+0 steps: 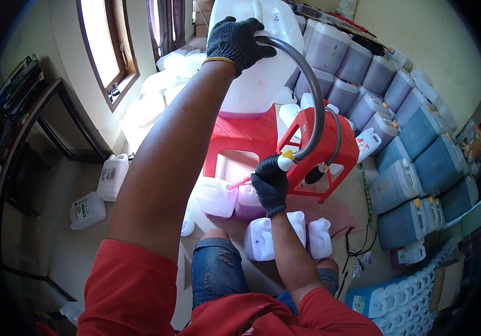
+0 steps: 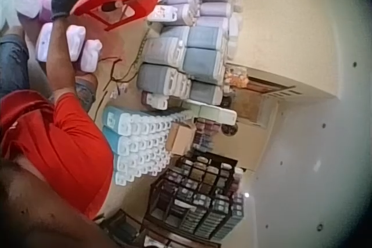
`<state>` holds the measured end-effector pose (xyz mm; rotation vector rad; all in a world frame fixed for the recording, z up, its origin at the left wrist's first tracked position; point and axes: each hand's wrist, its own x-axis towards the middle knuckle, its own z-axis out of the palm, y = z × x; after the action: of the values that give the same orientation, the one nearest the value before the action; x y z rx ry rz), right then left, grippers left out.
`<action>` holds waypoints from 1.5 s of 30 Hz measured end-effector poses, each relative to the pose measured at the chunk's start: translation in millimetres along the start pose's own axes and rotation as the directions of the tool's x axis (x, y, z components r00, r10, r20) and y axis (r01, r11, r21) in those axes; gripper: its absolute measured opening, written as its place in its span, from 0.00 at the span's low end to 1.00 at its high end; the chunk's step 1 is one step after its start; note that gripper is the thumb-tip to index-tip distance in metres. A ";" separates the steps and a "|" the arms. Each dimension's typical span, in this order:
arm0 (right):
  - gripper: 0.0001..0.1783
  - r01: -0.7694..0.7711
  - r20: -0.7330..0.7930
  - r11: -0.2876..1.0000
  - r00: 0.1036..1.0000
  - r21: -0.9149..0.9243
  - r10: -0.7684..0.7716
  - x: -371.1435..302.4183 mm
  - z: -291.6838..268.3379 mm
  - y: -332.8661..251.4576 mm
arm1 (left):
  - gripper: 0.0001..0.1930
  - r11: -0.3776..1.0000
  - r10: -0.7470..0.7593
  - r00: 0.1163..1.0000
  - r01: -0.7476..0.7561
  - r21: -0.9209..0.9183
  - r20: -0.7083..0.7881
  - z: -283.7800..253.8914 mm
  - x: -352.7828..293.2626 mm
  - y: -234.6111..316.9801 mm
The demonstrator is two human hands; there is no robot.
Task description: Filling small plastic jerry cans with liquid from a larger container using a manual siphon pump.
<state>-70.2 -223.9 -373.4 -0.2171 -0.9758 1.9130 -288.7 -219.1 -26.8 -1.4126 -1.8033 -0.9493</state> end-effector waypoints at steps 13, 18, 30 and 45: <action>0.17 0.080 0.027 0.556 0.994 -0.827 -0.103 11.7 25.0 61.6 | 0.30 0.998 0.069 0.996 -0.069 0.000 -0.063 3.3 -0.6 3.8; 0.21 -0.098 -0.067 0.468 0.994 -0.878 0.082 13.2 33.9 61.9 | 0.30 0.997 0.074 0.997 -0.075 -0.019 -0.029 1.4 -5.4 -0.7; 0.48 0.083 0.102 0.060 0.863 -0.995 0.494 35.6 -19.0 -56.7 | 0.25 0.973 0.231 0.953 -0.223 0.062 -0.198 -7.8 -28.8 -0.9; 0.20 0.357 0.072 -0.474 0.851 -0.805 0.520 22.5 -127.3 -0.4 | 0.25 0.941 0.314 0.936 -0.285 0.181 -0.159 5.0 -24.8 -8.6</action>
<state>-16.5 -137.0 -452.6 -0.8970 -3.0851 0.2353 -292.2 -228.7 -51.5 -1.4017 -1.4400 -0.7370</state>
